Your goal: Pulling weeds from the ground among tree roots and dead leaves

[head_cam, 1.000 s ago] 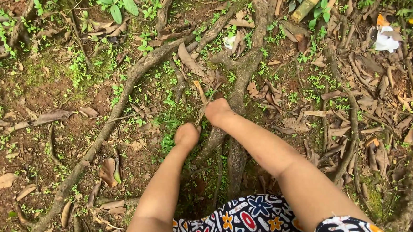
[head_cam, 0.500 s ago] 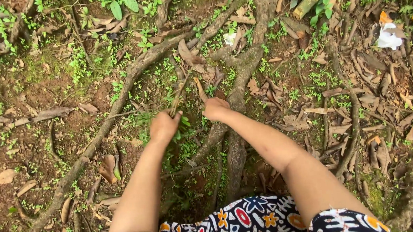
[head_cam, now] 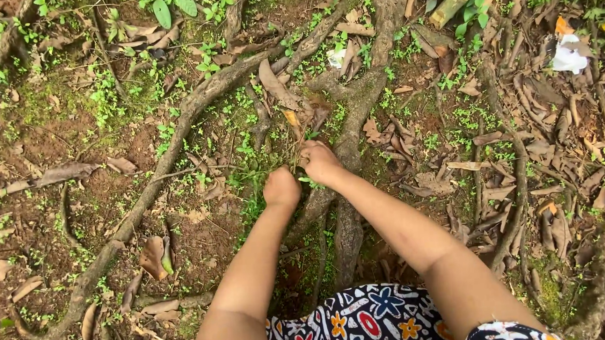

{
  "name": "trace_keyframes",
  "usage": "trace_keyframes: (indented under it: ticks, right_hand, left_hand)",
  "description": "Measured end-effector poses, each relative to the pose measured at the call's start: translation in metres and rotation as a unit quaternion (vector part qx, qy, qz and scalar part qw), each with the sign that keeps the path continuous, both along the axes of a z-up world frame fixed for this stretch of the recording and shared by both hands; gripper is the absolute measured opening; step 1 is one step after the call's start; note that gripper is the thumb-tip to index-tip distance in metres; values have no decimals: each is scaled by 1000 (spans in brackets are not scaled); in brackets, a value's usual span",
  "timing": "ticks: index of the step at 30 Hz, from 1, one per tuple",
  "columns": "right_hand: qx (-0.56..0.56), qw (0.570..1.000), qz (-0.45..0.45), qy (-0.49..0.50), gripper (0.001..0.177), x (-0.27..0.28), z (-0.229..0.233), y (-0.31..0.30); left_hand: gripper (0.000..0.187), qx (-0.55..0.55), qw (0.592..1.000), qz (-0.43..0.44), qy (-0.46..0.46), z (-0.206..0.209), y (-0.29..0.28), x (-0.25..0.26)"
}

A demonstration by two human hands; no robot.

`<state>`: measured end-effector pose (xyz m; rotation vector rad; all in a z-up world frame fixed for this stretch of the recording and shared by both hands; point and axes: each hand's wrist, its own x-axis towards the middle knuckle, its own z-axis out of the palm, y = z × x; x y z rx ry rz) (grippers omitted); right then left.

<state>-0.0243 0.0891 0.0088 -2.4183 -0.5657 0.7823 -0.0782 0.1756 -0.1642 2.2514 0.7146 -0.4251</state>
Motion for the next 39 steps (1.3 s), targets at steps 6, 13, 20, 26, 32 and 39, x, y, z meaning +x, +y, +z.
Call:
trace_keyframes:
  ticks: [6, 13, 20, 26, 32, 39]
  right_hand:
    - [-60, 998, 27, -6, 41, 3, -53, -10]
    - [80, 994, -30, -75, 42, -7, -50, -19]
    - [116, 987, -59, -92, 26, 29, 31, -15]
    - [-334, 910, 213, -121, 51, 22, -48, -3]
    - [-426, 840, 270, -201, 23, 8, -111, 19]
    - [-402, 856, 254, -203, 16, 11, -86, 20]
  left_hand:
    - [35, -83, 996, 11, -24, 30, 19, -20]
    - [39, -57, 995, 46, -64, 141, 47, -47]
    - [43, 40, 999, 12, 5, 88, 76, -39]
    - [56, 5, 991, -68, 115, 140, 27, -44]
    - [45, -4, 987, -69, 142, 0, 25, -30]
    - [42, -43, 988, -101, 106, 29, 25, -36]
